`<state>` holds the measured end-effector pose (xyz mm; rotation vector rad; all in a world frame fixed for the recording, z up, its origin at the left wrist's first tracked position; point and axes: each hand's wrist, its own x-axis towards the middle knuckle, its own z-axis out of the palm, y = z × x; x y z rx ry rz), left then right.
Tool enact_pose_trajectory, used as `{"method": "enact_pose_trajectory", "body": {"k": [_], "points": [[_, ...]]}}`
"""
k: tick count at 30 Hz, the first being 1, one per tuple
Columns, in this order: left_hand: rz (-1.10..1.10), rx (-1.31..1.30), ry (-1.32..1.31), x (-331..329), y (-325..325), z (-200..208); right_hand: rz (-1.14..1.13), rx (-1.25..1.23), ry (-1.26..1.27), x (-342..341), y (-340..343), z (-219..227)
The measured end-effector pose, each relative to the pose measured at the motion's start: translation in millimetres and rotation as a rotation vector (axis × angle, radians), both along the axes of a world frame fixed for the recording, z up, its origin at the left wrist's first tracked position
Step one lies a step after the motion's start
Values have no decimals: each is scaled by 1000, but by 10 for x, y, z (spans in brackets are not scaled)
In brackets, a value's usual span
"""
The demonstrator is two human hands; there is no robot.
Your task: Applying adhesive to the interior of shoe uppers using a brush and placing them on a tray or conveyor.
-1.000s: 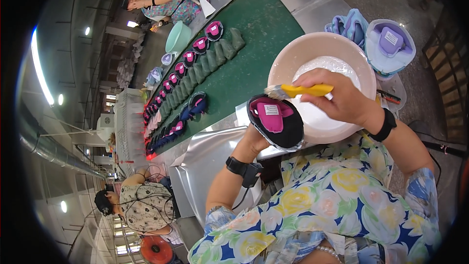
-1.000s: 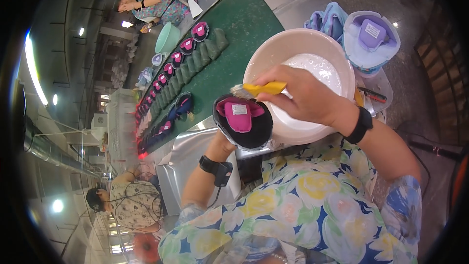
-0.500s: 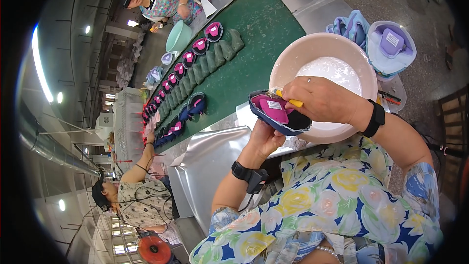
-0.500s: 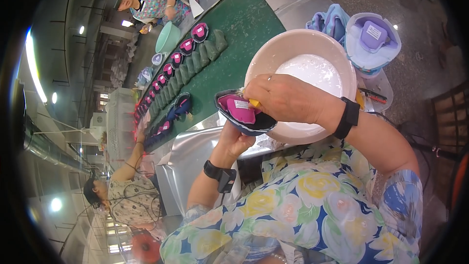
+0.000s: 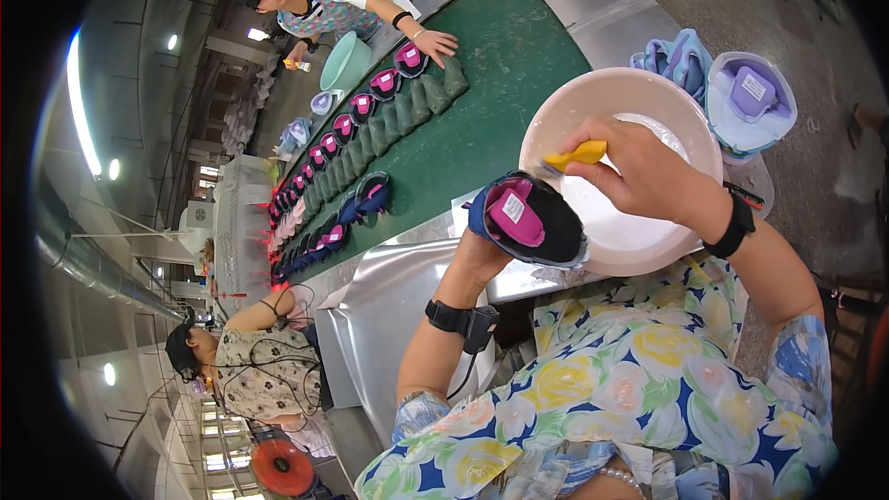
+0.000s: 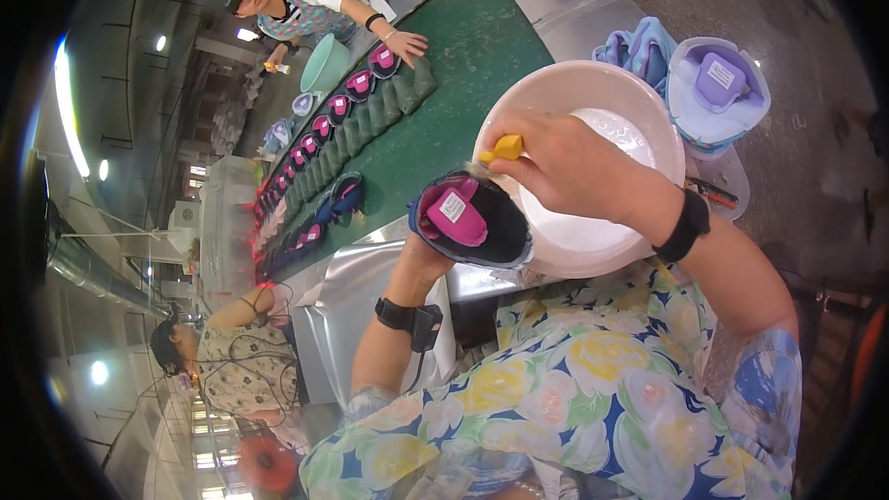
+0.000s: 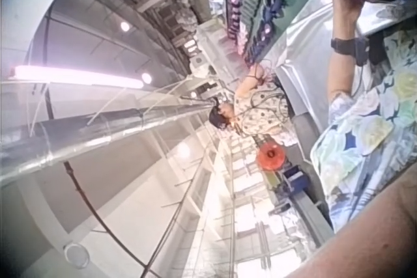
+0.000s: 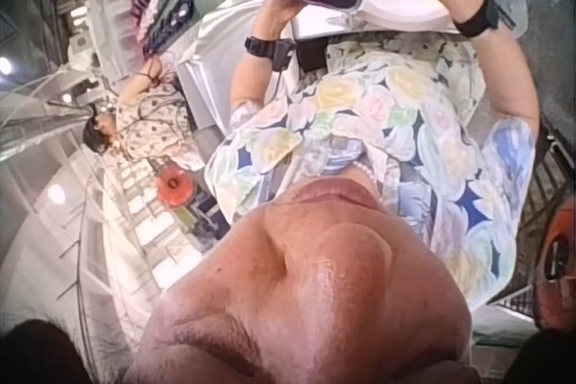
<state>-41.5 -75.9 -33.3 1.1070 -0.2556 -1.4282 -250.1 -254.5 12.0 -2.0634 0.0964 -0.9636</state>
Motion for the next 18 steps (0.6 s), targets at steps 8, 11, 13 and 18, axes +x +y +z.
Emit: {"method": "enact_pose_trajectory", "body": {"k": [8, 11, 13, 18], "points": [[75, -157, -224, 162, 84, 105, 127, -326, 160, -44, 54, -58], [-8, -142, -323, 156, 61, 150, -40, -184, 38, -11, 21, -24], [-59, -144, -339, 142, 31, 162, -44, -171, -42, 101, 42, 9], [120, -236, -207, 179, -5, 63, -91, 12, 61, 240, 25, -8]]}}
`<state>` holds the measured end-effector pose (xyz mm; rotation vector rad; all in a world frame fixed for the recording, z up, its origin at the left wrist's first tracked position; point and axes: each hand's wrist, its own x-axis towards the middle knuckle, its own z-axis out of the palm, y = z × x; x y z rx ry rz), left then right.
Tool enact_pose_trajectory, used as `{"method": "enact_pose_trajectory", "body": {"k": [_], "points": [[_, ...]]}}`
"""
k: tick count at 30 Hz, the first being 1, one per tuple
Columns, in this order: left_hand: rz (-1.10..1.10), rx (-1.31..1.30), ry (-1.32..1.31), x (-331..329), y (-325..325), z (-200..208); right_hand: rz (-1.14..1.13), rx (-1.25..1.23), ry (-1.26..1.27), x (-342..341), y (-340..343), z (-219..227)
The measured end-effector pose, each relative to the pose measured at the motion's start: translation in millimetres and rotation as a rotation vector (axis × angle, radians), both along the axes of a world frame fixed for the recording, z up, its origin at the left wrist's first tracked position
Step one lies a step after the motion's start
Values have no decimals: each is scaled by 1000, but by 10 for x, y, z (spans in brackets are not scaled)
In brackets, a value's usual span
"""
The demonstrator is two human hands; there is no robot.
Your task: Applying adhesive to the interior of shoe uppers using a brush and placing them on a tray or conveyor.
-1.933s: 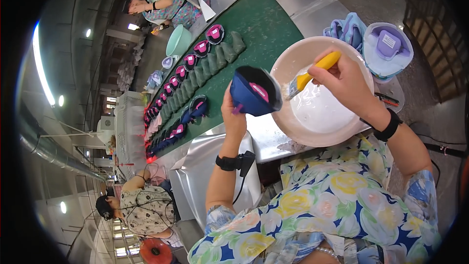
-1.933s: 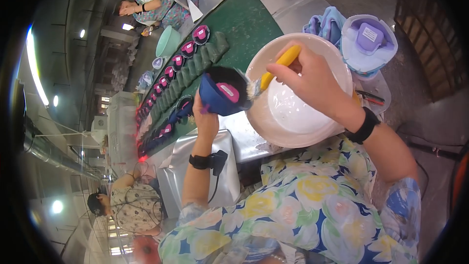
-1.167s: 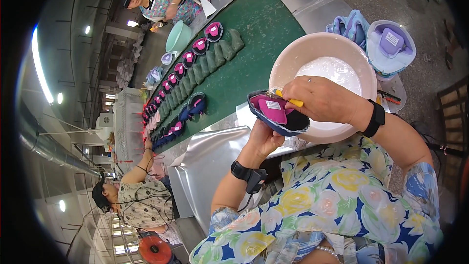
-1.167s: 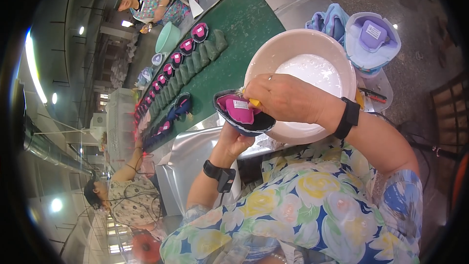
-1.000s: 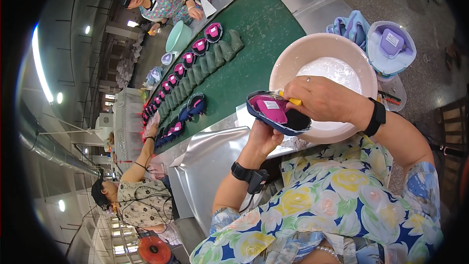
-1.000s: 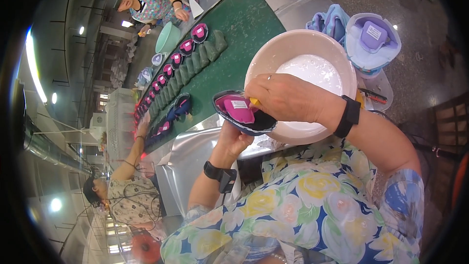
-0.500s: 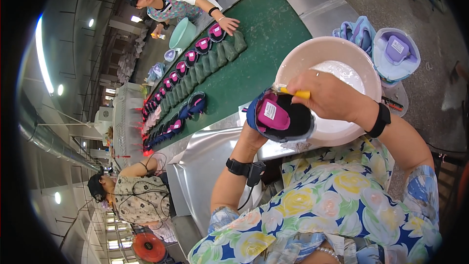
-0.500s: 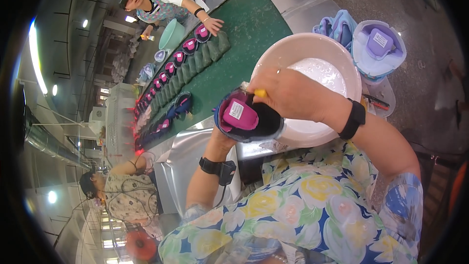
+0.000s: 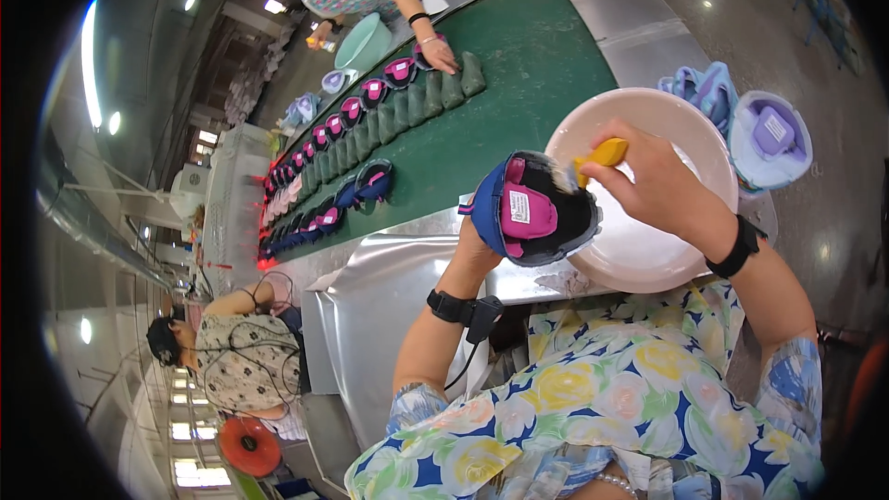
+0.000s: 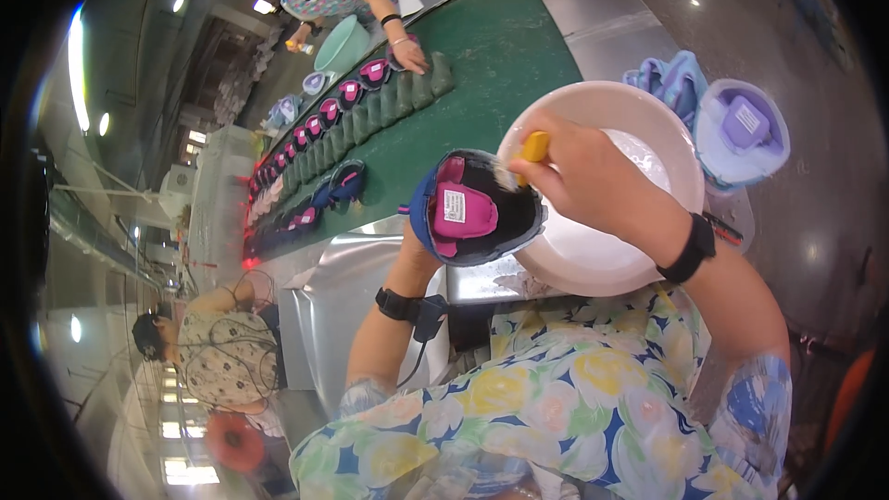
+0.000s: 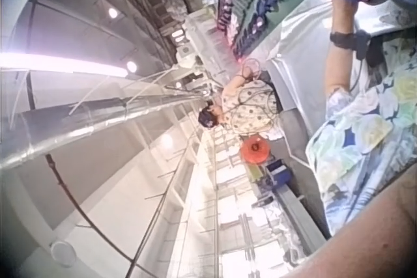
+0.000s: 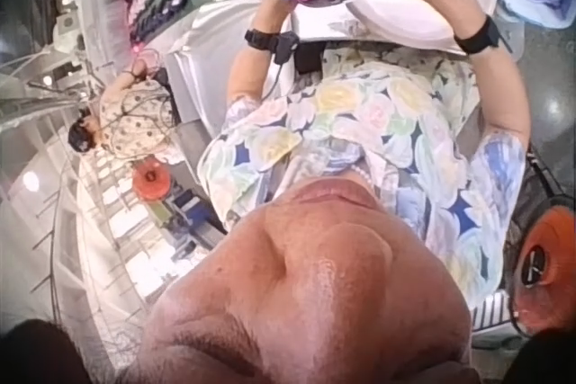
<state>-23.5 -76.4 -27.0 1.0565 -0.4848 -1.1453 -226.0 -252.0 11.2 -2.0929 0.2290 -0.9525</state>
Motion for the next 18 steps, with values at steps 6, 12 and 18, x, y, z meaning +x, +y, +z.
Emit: {"method": "enact_pose_trajectory", "body": {"k": [6, 12, 18], "points": [[240, -51, -28, 600, 230, -413, -66, 144, 156, 28, 59, -89], [494, 131, -279, 1773, 591, -820, -89, 553, 191, -212, 148, -62], [783, 63, -199, 2978, 592, -1174, -166, 635, 264, -370, 128, -180]]}}
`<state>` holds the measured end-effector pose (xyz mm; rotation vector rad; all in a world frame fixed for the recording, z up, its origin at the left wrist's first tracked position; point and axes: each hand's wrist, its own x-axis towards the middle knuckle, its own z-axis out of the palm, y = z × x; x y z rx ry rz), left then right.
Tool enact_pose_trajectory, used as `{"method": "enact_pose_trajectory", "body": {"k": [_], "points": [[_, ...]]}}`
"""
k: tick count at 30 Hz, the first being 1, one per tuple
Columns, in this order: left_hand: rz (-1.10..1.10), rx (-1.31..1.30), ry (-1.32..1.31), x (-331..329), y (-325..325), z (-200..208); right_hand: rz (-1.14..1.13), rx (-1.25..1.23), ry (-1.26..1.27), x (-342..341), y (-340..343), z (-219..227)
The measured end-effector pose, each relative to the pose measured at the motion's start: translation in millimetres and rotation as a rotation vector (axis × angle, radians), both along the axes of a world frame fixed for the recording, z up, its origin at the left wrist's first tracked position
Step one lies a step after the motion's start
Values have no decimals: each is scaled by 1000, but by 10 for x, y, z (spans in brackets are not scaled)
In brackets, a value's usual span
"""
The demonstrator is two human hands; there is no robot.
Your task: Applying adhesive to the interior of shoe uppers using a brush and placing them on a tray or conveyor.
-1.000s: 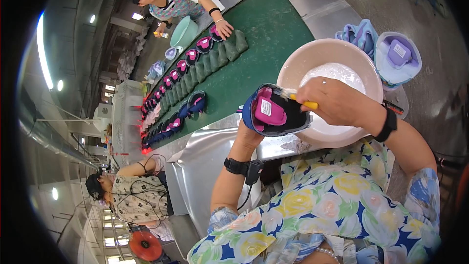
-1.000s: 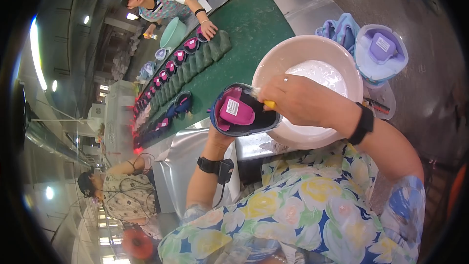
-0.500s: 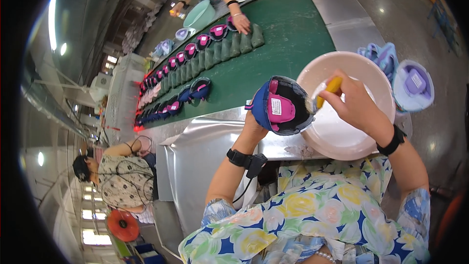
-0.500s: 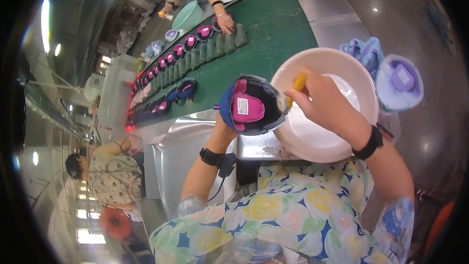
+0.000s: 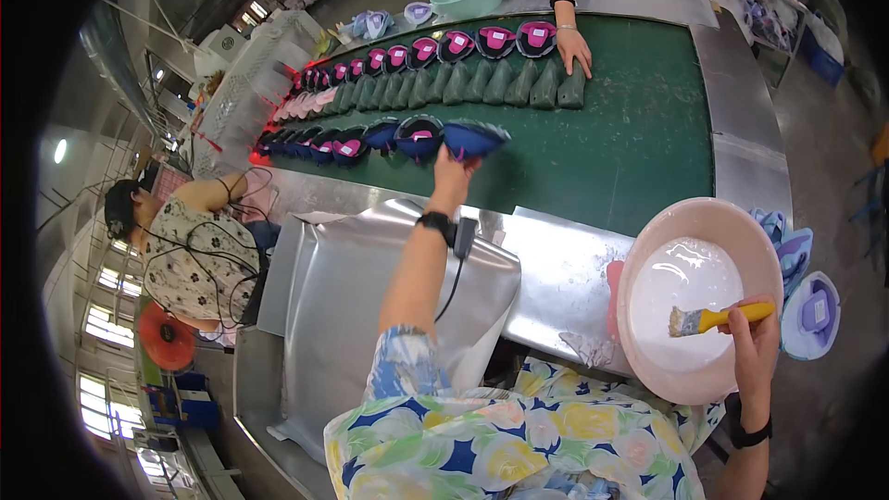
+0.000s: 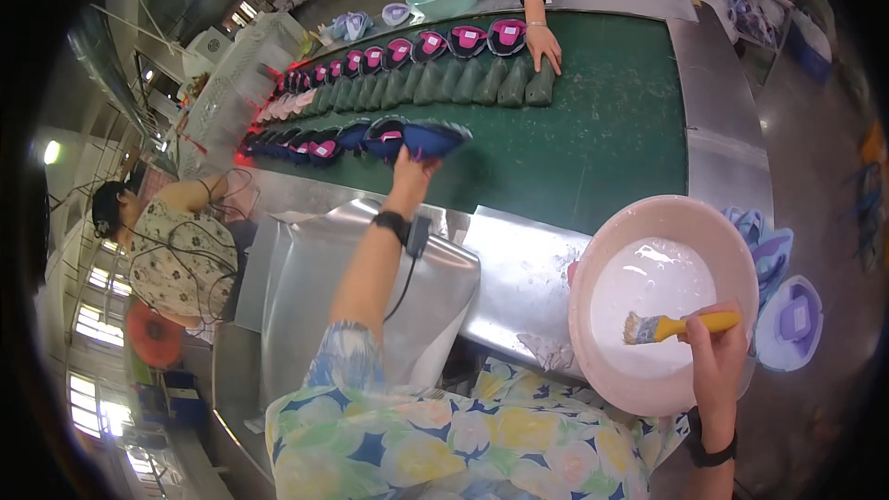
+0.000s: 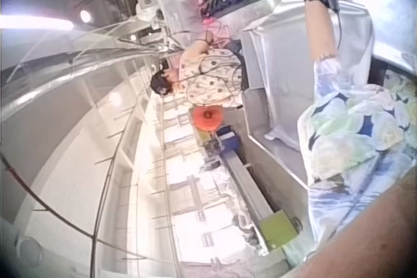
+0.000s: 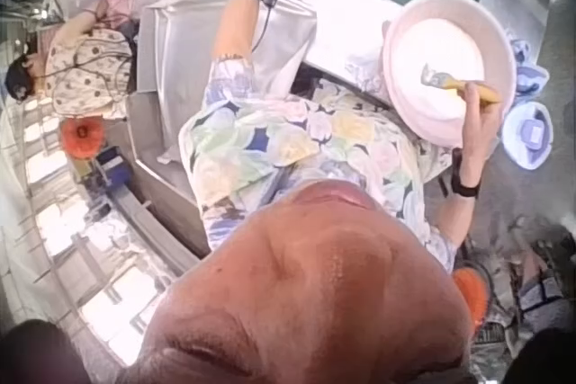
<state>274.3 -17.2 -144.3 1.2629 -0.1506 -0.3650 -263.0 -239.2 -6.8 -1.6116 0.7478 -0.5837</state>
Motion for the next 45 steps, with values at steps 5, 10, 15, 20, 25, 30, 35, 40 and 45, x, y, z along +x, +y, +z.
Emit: {"method": "enact_pose_trajectory", "body": {"k": [5, 10, 15, 20, 25, 30, 35, 40, 45], "points": [[204, 415, 97, 383, 304, 92, 54, 21, 55, 20, 24, 37], [15, 491, -162, -476, 1376, 751, 159, 19, 66, -46, -173, -111], [-336, 1068, -6, -2274, 3446, 1532, 327, -76, 166, -38, -444, -324], [-220, 998, 981, -4060, 4315, 1356, 387, -162, 177, 142, -236, -372], [221, 885, 688, -4219, 3840, 453, 535, -115, 20, 295, -12, -310], [222, 677, 211, -3123, 3575, 702, 439, -60, -9, 91, 114, -83], [289, 776, -558, -2370, 2789, 842, 146, -57, 142, 47, 158, -162], [-552, 1105, -1417, -2408, 2642, 614, 215, -120, 111, 50, 99, -262], [-248, 904, -366, -2224, 2662, 512, 276, -324, 176, 441, 246, -187]]}}
